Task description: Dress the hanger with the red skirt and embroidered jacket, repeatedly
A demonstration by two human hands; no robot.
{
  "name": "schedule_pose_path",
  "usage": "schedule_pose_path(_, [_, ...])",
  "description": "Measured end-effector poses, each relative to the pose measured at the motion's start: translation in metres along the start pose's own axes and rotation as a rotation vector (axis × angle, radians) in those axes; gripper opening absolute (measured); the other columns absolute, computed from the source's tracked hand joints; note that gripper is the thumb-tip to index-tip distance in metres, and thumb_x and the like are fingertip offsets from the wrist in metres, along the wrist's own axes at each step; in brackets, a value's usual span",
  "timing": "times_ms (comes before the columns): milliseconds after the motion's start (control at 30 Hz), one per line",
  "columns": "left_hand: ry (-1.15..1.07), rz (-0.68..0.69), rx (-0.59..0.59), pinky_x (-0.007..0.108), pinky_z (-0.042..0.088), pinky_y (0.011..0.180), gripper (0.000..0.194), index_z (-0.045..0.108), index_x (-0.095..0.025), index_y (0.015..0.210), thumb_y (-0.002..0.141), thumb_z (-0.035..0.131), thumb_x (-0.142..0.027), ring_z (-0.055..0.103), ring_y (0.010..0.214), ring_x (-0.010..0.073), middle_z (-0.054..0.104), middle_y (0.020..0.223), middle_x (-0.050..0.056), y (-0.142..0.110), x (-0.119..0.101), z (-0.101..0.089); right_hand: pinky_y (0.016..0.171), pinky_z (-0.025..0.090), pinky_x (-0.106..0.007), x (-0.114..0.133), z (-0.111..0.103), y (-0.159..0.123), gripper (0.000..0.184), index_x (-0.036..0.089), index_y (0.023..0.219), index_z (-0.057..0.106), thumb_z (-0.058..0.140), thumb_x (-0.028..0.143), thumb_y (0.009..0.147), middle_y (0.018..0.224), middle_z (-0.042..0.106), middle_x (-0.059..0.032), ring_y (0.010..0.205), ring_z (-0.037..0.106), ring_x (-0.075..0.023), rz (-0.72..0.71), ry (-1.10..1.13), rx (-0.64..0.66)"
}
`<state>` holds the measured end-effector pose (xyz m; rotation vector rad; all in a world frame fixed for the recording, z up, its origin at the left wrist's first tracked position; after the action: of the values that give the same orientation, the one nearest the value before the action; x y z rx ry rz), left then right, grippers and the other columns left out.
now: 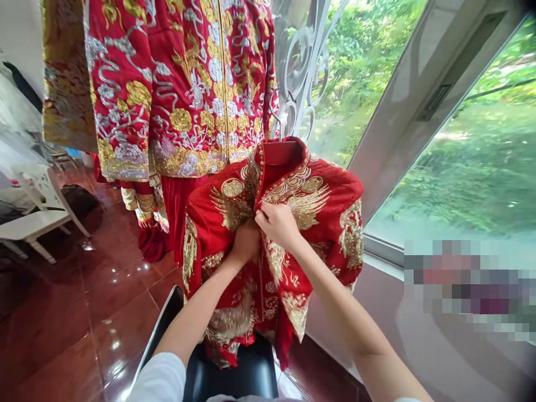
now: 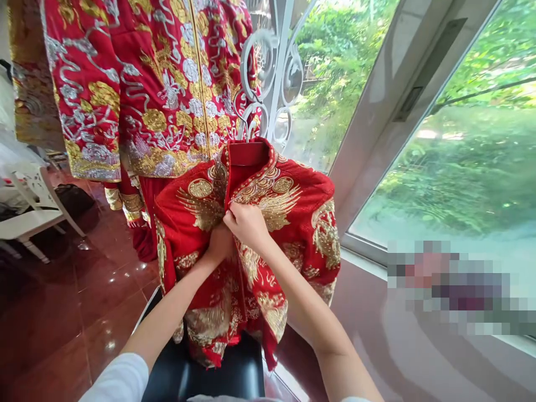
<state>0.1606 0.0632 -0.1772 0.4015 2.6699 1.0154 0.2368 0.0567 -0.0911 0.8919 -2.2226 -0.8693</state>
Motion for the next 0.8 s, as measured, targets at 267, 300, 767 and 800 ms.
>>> schedule_pose_path(267, [0.046, -0.009, -0.227, 0.042, 0.044, 0.095, 0.026, 0.057, -0.014, 0.109, 0.086, 0.053, -0.022, 0.059, 0.103, 0.0256, 0.066, 0.104, 0.014, -0.086, 0.021, 0.022, 0.082, 0.047, -0.030, -0.017, 0.024, -0.106, 0.019, 0.019, 0.099, 0.056, 0.040, 0.027, 0.094, 0.093, 0.063, -0.0081, 0.089, 0.059, -0.0178, -0.005, 0.104, -0.177])
schedule_pose_path(300, [0.079, -0.032, -0.375, 0.044, 0.043, 0.097, 0.028, 0.054, -0.014, 0.113, 0.086, 0.053, -0.023, 0.059, 0.104, 0.0254, 0.065, 0.105, 0.014, -0.115, 0.019, 0.020, 0.085, 0.047, -0.032, -0.027, 0.026, -0.135, 0.018, 0.020, 0.105, 0.054, 0.042, 0.027, 0.093, 0.097, 0.063, -0.0083, 0.092, 0.060, -0.0187, 0.059, 0.123, -0.251])
schedule_pose_path(767, [0.157, -0.509, -0.258, 0.056, 0.040, 0.100, 0.032, 0.055, -0.010, 0.114, 0.086, 0.051, -0.026, 0.050, 0.120, 0.0349, 0.054, 0.119, 0.022, -0.230, 0.059, 0.065, 0.103, 0.012, -0.070, -0.119, 0.107, -0.270, 0.099, 0.002, 0.145, 0.009, 0.060, 0.045, 0.072, 0.150, -0.002, -0.0353, 0.141, -0.002, -0.0448, 0.664, -0.344, -0.071])
schedule_pose_path(800, [0.151, -0.508, -0.229, 0.054, 0.041, 0.099, 0.029, 0.057, -0.011, 0.112, 0.087, 0.047, -0.021, 0.055, 0.114, 0.0328, 0.059, 0.114, 0.021, -0.228, 0.061, 0.064, 0.103, 0.017, -0.068, -0.117, 0.108, -0.260, 0.087, 0.002, 0.143, 0.018, 0.057, 0.038, 0.075, 0.149, 0.004, -0.0352, 0.141, 0.003, -0.0439, 0.642, -0.374, -0.099])
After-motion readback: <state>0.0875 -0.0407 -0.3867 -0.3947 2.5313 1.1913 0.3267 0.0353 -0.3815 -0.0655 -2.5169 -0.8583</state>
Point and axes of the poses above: each hand's wrist, its own y-axis towards the middle knuckle, its own z-axis out of the palm, x = y × z, the point moved 5 cm from there along y, towards the middle knuckle
